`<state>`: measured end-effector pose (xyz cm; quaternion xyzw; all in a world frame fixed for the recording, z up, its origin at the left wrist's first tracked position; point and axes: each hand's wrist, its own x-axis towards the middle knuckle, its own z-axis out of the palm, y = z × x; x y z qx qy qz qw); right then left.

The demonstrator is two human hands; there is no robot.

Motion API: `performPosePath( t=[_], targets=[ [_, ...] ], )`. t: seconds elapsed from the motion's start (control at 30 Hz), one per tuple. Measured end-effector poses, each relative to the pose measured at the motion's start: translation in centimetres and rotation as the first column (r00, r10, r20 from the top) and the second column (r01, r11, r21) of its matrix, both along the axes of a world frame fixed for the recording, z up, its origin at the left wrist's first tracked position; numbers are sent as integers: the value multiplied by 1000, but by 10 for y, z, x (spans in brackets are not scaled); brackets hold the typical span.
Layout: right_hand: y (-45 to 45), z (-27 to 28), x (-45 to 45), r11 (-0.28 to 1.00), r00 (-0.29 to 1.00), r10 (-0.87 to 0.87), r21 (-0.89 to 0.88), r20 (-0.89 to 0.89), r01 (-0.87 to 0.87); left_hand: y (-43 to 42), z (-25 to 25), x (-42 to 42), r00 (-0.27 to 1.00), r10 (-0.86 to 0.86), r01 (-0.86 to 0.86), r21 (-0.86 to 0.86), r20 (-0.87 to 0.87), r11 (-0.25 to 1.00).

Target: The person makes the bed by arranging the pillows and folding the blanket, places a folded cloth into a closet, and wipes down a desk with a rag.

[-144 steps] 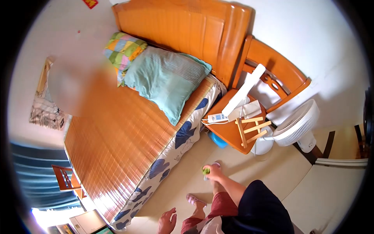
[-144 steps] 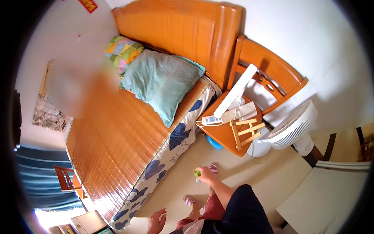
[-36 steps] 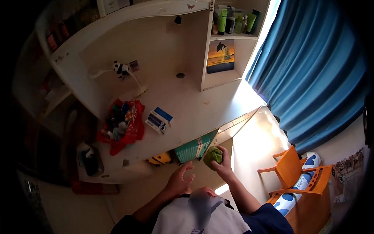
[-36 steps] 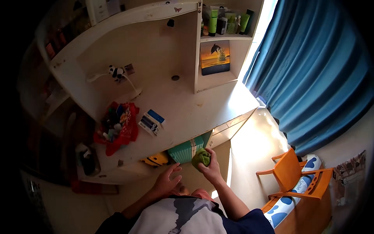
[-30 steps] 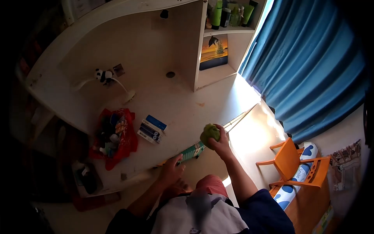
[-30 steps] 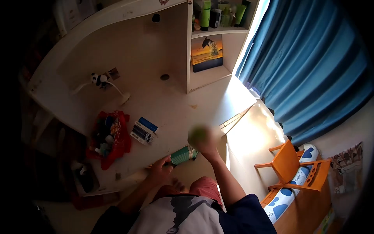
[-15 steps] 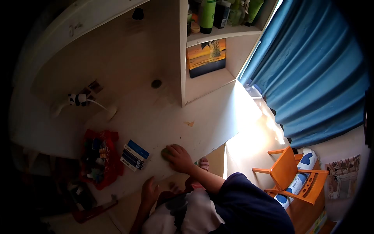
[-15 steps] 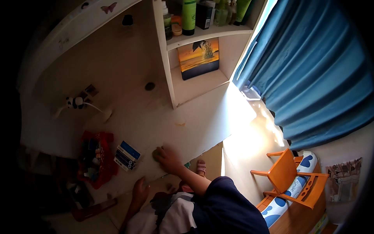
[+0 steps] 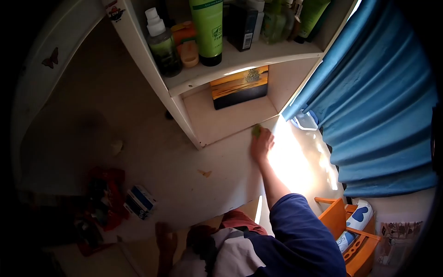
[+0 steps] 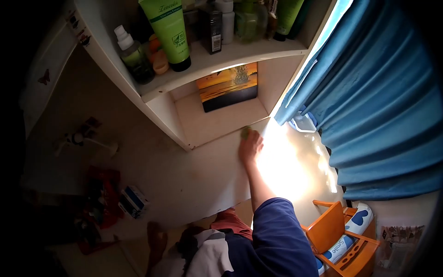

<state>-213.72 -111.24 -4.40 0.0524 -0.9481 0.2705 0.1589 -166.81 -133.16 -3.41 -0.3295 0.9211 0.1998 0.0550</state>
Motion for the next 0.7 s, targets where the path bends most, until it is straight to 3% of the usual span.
performPosePath(
  t=[0.1,0.17,0.27,0.33,0.43,0.5,0.63,0.7],
  targets=[
    [-63,-10,56,931,931,365,14,-4,-365,1,-2,1,1000,-2,2,-32,-16,999],
    [-87,-21,93,752,751,656,20,78,-659,1,-5,-1,999,14,-15,-30,-39,999],
    [-85,-53,91,572,569,817,-15,91,-820,3,-6,2,998,7,-10,-39,-55,999],
    [-48,-27,47,662,664,744,-54,-74,-747,5,-4,-4,997,81,-81,-5,-19,997],
    [12,-7,-24,897,892,441,70,-98,-436,8,-6,-6,994,101,-102,-24,-33,994],
    [37,-10,-64,906,905,414,-47,-98,-420,10,-9,-4,990,131,-132,-10,-45,991],
    [22,2,-73,899,900,426,-64,-93,-433,11,-14,-4,989,131,-136,-69,-76,988],
    [11,0,-71,946,957,257,-168,-133,-277,10,-14,-2,985,145,-150,-46,-93,988]
  ],
)
